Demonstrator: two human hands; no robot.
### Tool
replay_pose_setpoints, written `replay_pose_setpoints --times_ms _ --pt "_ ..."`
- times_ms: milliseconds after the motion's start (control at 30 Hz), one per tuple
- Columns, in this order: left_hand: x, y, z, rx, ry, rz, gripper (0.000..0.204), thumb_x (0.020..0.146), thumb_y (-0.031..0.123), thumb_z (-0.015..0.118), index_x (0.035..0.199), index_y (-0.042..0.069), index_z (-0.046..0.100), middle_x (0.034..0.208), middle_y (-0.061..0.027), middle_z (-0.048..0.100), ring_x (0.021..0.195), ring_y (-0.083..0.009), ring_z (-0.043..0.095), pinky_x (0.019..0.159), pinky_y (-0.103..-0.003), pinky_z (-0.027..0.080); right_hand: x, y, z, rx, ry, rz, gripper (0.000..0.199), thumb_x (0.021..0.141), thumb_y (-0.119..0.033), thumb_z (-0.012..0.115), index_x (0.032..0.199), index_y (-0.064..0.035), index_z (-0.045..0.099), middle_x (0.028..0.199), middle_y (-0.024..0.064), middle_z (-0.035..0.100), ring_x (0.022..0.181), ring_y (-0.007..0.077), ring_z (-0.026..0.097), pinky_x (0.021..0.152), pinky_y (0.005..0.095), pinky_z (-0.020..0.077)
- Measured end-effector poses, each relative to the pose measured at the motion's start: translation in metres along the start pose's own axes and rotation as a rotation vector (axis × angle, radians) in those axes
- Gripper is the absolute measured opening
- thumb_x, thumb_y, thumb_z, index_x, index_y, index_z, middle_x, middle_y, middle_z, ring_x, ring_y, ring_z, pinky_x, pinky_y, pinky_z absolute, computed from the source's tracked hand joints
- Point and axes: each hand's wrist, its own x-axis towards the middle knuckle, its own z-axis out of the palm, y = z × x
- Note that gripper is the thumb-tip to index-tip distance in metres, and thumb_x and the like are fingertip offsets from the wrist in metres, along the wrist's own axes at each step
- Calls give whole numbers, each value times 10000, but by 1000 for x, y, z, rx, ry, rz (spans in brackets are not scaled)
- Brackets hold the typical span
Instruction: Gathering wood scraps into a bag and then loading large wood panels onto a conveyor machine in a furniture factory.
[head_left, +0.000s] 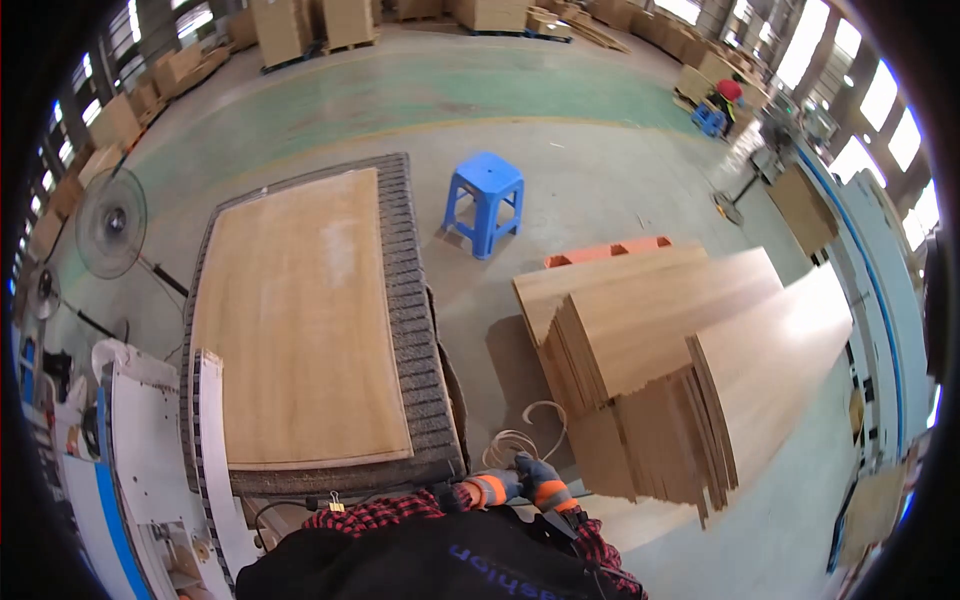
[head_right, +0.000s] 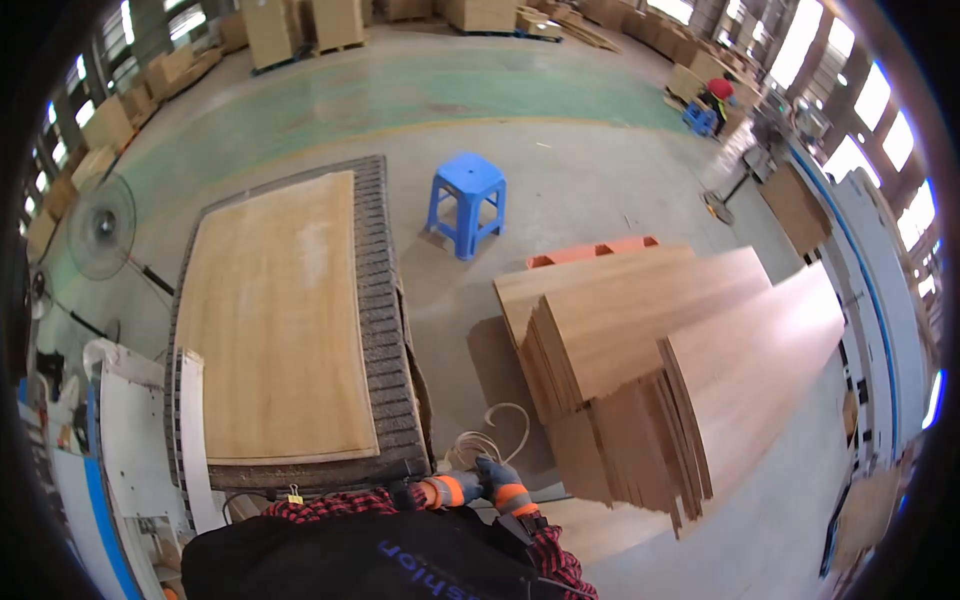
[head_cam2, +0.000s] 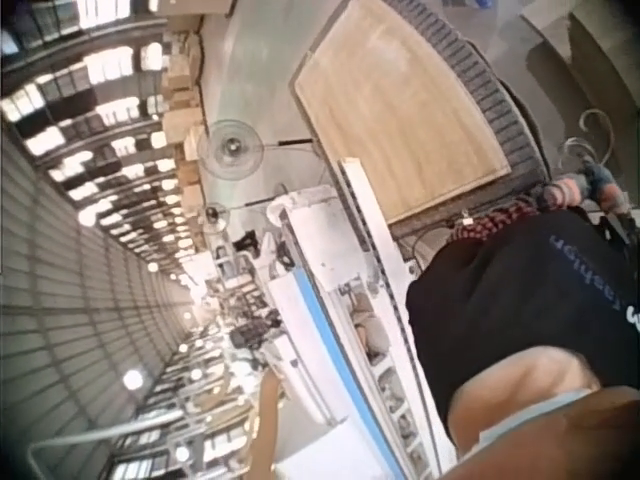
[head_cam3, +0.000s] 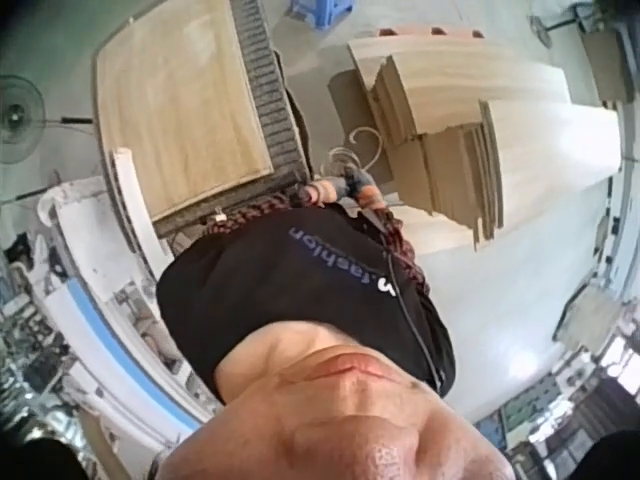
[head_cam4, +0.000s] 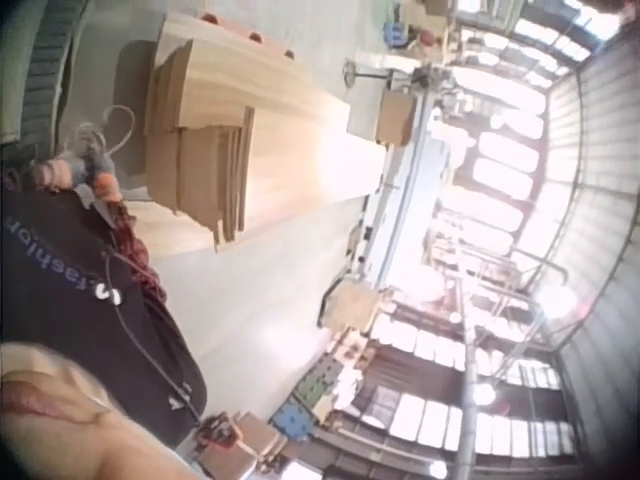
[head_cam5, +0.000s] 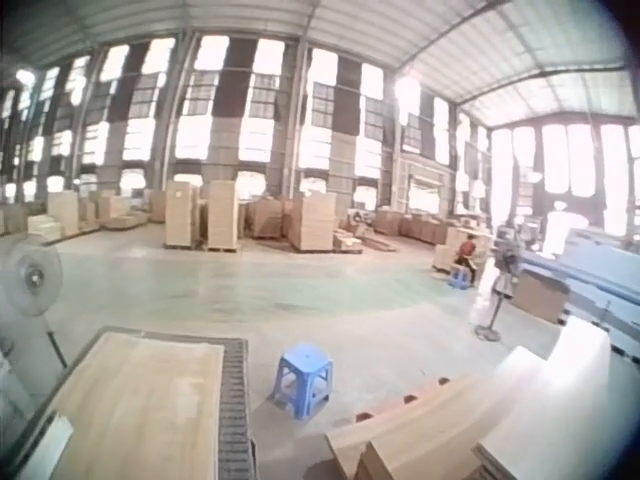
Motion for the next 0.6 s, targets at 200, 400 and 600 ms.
replay_pose_setpoints --times_ms 200,400,600 --pt "28 -53 0 -184 350 -230 339 788 336 466 937 47 560 889 -204 590 837 -360 562 687 -425 443 60 -32 8 -386 21 68 159 755 -199 568 763 -43 595 678 66 575 619 175 547 538 302 460" --pt "21 -52 -43 -236 760 -588 300 767 295 489 833 17 581 777 -209 593 766 -369 574 654 -443 450 117 -56 57 -446 -172 -123 111 707 -95 534 796 -48 581 664 77 575 512 195 542 424 308 433" --pt "23 -52 -87 -460 997 -756 403 789 438 480 1040 130 545 817 -180 601 767 -376 568 665 -436 446 171 -82 115 -845 -291 46 124 661 -128 580 743 -39 606 624 79 577 524 192 545 454 328 435"
